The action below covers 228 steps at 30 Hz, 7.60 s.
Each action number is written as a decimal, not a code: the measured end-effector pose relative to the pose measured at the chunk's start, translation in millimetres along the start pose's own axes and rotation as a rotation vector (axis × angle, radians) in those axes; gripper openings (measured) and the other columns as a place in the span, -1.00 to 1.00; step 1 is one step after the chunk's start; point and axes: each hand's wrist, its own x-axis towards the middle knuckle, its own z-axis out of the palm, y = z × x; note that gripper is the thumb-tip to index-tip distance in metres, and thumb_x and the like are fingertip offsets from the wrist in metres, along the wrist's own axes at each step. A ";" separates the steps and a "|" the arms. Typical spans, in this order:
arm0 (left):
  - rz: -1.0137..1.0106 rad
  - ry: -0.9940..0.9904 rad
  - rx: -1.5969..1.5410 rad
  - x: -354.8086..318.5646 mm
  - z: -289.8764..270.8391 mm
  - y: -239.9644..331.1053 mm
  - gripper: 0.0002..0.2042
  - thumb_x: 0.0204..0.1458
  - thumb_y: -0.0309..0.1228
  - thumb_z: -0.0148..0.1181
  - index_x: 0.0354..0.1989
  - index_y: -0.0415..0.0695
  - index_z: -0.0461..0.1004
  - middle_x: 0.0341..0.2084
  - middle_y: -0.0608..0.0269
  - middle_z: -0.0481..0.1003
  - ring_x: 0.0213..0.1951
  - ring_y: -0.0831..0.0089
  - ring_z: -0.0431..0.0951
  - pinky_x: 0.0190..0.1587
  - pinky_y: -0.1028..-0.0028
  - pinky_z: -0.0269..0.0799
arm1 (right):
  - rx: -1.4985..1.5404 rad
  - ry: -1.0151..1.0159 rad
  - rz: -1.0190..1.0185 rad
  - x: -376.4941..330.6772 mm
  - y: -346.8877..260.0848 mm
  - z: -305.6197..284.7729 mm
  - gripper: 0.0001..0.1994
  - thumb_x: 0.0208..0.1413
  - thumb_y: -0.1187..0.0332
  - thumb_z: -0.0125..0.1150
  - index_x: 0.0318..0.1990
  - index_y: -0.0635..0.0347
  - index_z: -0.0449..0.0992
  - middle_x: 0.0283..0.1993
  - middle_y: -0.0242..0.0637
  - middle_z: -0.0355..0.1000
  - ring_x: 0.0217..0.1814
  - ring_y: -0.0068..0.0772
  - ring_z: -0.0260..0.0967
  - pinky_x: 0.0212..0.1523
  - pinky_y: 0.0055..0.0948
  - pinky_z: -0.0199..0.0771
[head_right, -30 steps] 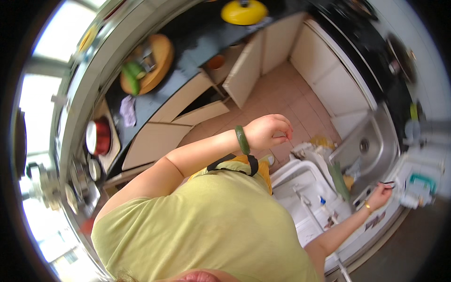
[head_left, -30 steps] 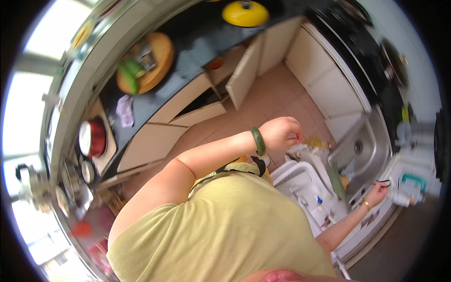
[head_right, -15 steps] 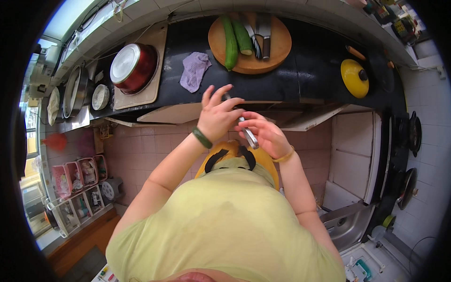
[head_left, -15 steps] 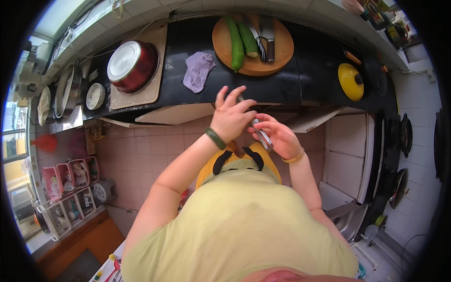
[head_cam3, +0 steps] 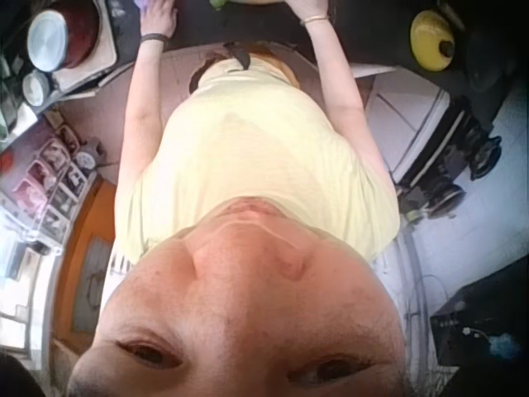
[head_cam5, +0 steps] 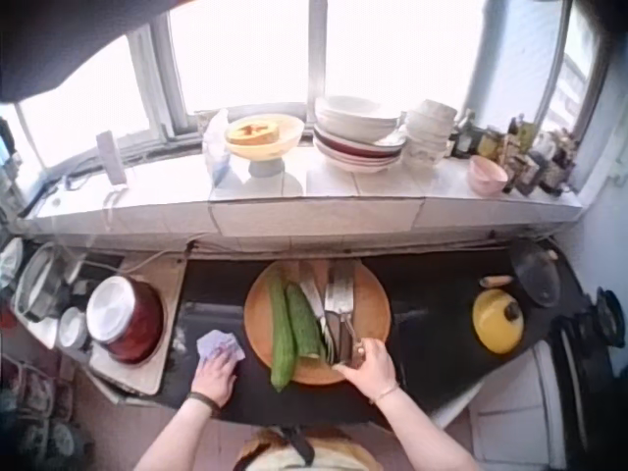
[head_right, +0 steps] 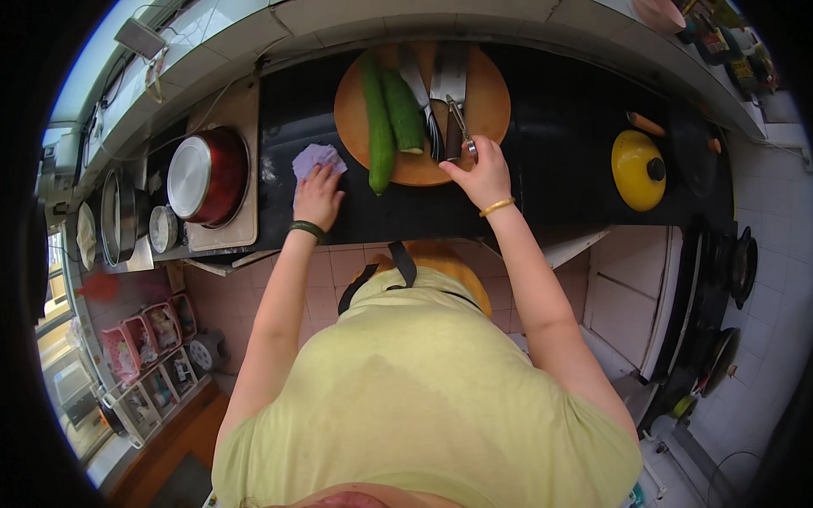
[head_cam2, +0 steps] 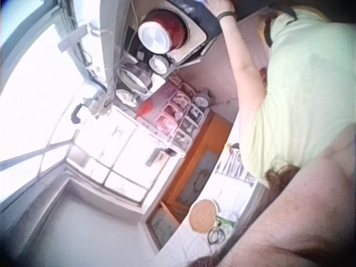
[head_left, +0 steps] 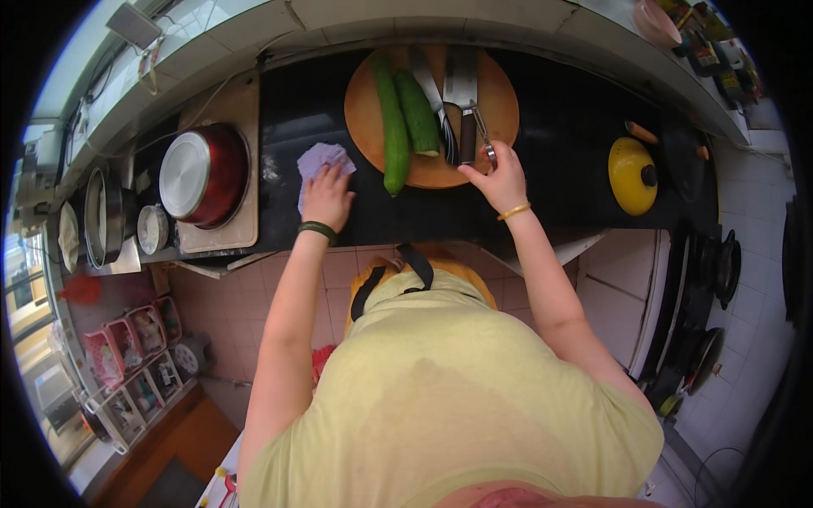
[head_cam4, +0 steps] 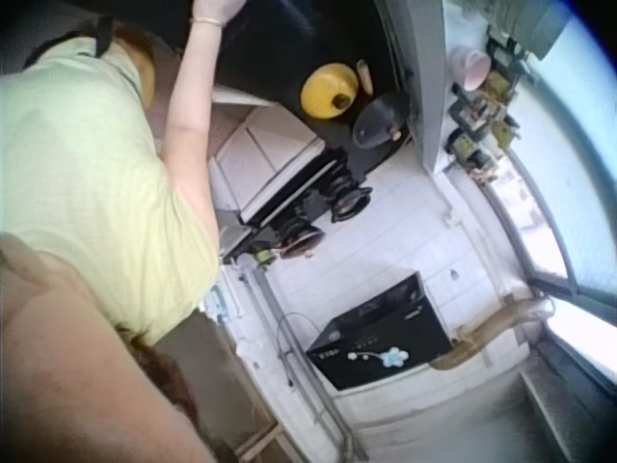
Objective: The person places a plastic container on top of a refrigerator, then moves to the stove to open a pot and add meat from a plastic bag. They rinse the bag in the sink, wipe the counter, and peel a cucumber with a peeler.
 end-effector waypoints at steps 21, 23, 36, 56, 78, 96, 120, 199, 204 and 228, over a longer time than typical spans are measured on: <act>-0.784 0.991 -0.411 225.3 -350.8 -263.7 -0.01 -0.18 0.14 0.33 0.33 -0.29 0.09 0.29 -0.10 0.12 0.29 -0.02 0.17 0.32 0.16 0.12 | 0.481 0.167 0.102 46.2 -37.4 42.8 -0.74 -0.02 0.48 0.41 -0.18 0.14 0.48 -0.41 -0.57 0.19 -0.45 -0.75 0.08 -0.44 -0.69 0.16; -0.847 0.903 -0.208 253.0 -370.9 -305.8 0.08 -0.25 0.24 0.35 0.31 -0.35 0.12 0.30 -0.19 0.12 0.33 -0.03 0.15 0.28 0.12 0.24 | 0.476 0.170 0.107 39.7 -52.0 47.7 -0.75 -0.01 0.49 0.39 -0.17 0.14 0.48 -0.45 -0.60 0.17 -0.48 -0.76 0.06 -0.45 -0.70 0.14; -0.708 1.042 -0.213 297.9 -356.4 -342.1 -0.14 -0.31 0.15 0.38 0.09 -0.30 0.37 0.03 -0.10 0.42 0.11 0.05 0.43 0.18 0.23 0.37 | 0.513 0.223 0.158 29.6 -76.2 45.7 -0.72 0.01 0.52 0.38 -0.12 0.18 0.46 -0.43 -0.62 0.17 -0.46 -0.81 0.05 -0.43 -0.77 0.11; 0.131 -0.048 -0.810 64.9 -63.5 60.8 -0.18 -0.15 -0.17 0.44 0.23 -0.35 0.17 0.01 -0.22 0.33 0.00 -0.08 0.45 -0.02 0.20 0.47 | -0.130 -0.042 0.192 41.0 -48.3 56.9 -0.25 -0.23 -0.05 0.50 0.09 0.22 0.42 -0.06 -0.03 0.51 -0.02 -0.01 0.49 -0.01 -0.21 0.50; -0.238 0.214 -0.712 31.5 -45.1 -61.5 -0.33 -0.33 -0.37 0.37 0.06 -0.35 0.36 -0.09 -0.20 0.42 0.04 -0.08 0.38 0.14 0.16 0.30 | 1.386 -0.413 0.784 7.0 -41.9 44.8 -0.80 0.16 0.26 0.15 -0.40 0.18 0.41 -0.61 -0.46 0.29 -0.80 -0.72 -0.02 -0.77 -0.68 -0.07; -0.196 0.347 -0.222 18.4 16.4 -131.1 -0.49 0.12 -0.32 0.10 0.27 -0.10 0.29 0.18 -0.11 0.31 0.16 -0.09 0.32 0.26 0.12 0.18 | 1.502 -0.602 0.804 -13.2 -80.8 76.7 -0.58 0.21 0.10 0.03 -0.11 0.38 0.48 -0.55 -0.53 0.30 -0.75 -0.80 -0.05 -0.72 -0.74 -0.07; -0.438 -0.573 -2.746 44.1 -58.9 -5.3 -0.55 0.24 -0.15 -0.05 0.09 -0.30 0.39 -0.03 -0.08 0.49 0.17 0.00 0.40 0.34 -0.10 0.12 | 0.839 -0.554 0.448 1.3 -114.2 75.1 -0.59 0.29 0.00 0.03 -0.11 0.21 0.52 -0.43 -0.42 0.45 -0.65 -0.74 0.13 -0.60 -0.71 0.15; -0.622 -0.817 -2.577 28.1 -88.9 52.8 -0.54 0.28 -0.13 -0.26 0.07 -0.30 0.34 -0.14 0.00 0.45 -0.20 0.21 0.45 -0.18 0.30 0.46 | -0.476 0.006 -0.200 28.0 -95.3 60.2 -0.80 0.21 0.09 0.07 -0.32 -0.04 0.43 -0.48 -0.30 0.48 -0.45 -0.07 0.47 -0.52 -0.15 0.41; -0.662 -0.729 -2.408 13.6 -95.7 54.7 -0.63 0.29 -0.17 -0.25 0.18 -0.04 0.24 -0.18 0.04 0.47 -0.30 0.23 0.51 -0.34 0.23 0.52 | -0.625 -0.096 -0.124 57.3 -34.7 78.2 -0.74 0.24 0.02 -0.01 -0.31 -0.08 0.48 -0.48 -0.25 0.52 -0.42 -0.06 0.51 -0.47 -0.07 0.47; -0.680 -0.743 -2.531 45.9 -91.6 55.4 -0.57 0.29 0.00 -0.16 -0.10 -0.12 0.47 -0.33 0.07 0.54 -0.30 0.21 0.52 -0.23 0.22 0.48 | -0.377 0.077 -0.197 18.2 -103.5 63.1 -0.78 0.19 0.07 0.08 -0.37 -0.05 0.42 -0.52 -0.33 0.48 -0.46 -0.13 0.48 -0.54 -0.18 0.43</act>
